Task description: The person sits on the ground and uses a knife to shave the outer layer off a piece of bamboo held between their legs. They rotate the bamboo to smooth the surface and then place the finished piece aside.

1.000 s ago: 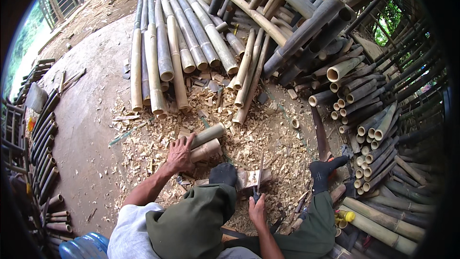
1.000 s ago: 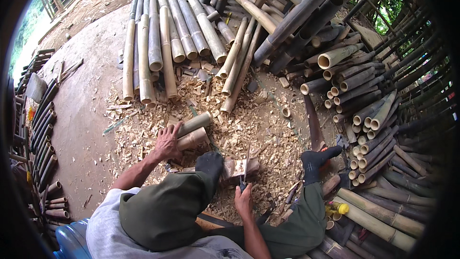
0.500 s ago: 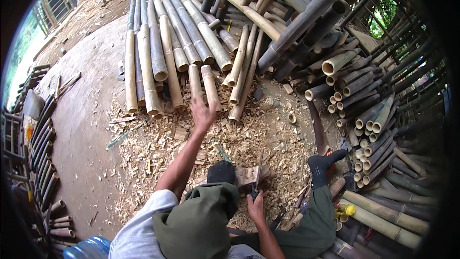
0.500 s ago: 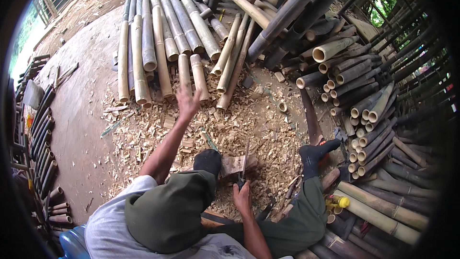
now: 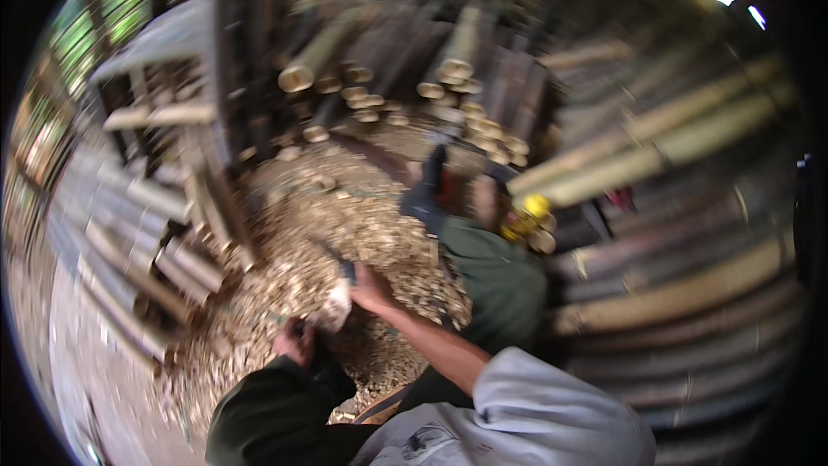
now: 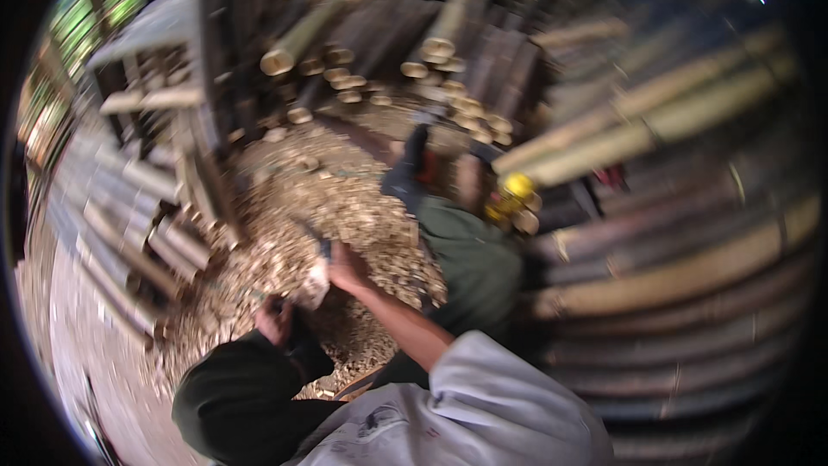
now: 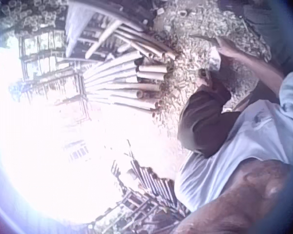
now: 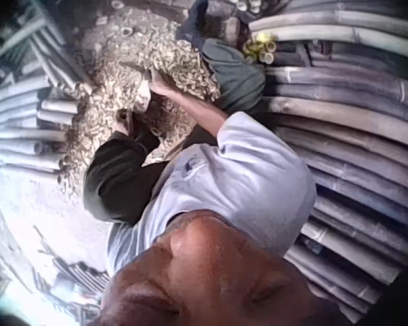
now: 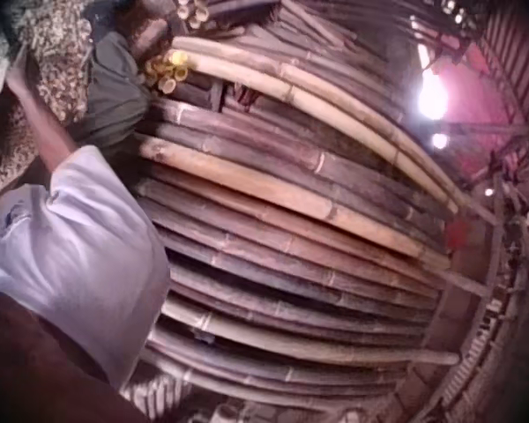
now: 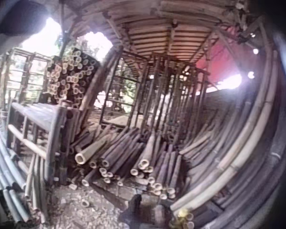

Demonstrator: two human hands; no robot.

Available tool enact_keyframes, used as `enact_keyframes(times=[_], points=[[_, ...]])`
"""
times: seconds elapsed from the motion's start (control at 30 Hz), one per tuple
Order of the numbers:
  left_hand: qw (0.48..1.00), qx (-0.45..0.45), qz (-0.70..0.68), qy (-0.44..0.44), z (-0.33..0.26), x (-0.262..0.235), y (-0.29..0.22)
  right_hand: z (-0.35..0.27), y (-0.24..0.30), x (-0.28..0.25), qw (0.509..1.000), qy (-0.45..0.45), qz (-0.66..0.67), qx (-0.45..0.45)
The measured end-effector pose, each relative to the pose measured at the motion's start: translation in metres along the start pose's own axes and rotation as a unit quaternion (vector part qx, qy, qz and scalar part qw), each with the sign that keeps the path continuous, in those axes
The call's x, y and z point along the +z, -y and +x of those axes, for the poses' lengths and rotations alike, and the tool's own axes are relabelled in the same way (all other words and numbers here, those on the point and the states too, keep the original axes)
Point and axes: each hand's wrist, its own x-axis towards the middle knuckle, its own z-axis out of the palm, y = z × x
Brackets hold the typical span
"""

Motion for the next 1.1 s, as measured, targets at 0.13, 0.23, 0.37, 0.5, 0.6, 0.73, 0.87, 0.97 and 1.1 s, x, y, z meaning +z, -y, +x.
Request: enact_keyframes(times=[0.13,0.23,0.37,0.5,0.6,0.73,0.87,0.97,1.1], points=[[0.999,0.032,0.024,-0.025,-0.013,-0.021,-0.022,-0.013,0.002,0.001,1.0,0.019,0.004,-0.019],[0.993,0.071,0.046,-0.079,-0.01,-0.006,-0.006,-0.037,-0.017,-0.002,1.0,-0.018,0.01,-0.008],[0.996,0.067,0.052,-0.018,-0.01,-0.002,0.008,-0.073,-0.028,-0.03,0.991,0.074,0.108,0.01],[0.996,0.059,0.068,-0.003,-0.004,-0.007,-0.01,-0.095,-0.007,-0.064,0.99,0.073,0.118,-0.019],[0.994,0.059,0.082,0.031,-0.003,0.006,-0.028,-0.101,-0.021,-0.062,0.989,-0.002,0.114,-0.089],[0.993,0.042,0.109,0.027,0.019,-0.028,-0.043,-0.139,0.017,-0.129,0.95,-0.207,-0.006,-0.235],[0.991,0.031,0.126,0.036,0.04,-0.056,-0.068,-0.176,0.017,-0.197,0.908,-0.377,0.006,-0.184],[0.99,0.025,0.132,0.048,0.056,-0.078,-0.089,-0.199,0.004,-0.231,0.922,-0.371,0.015,-0.108],[0.987,0.018,0.143,0.066,0.078,-0.112,-0.124,-0.215,-0.016,-0.219,0.892,-0.45,-0.009,-0.05]])
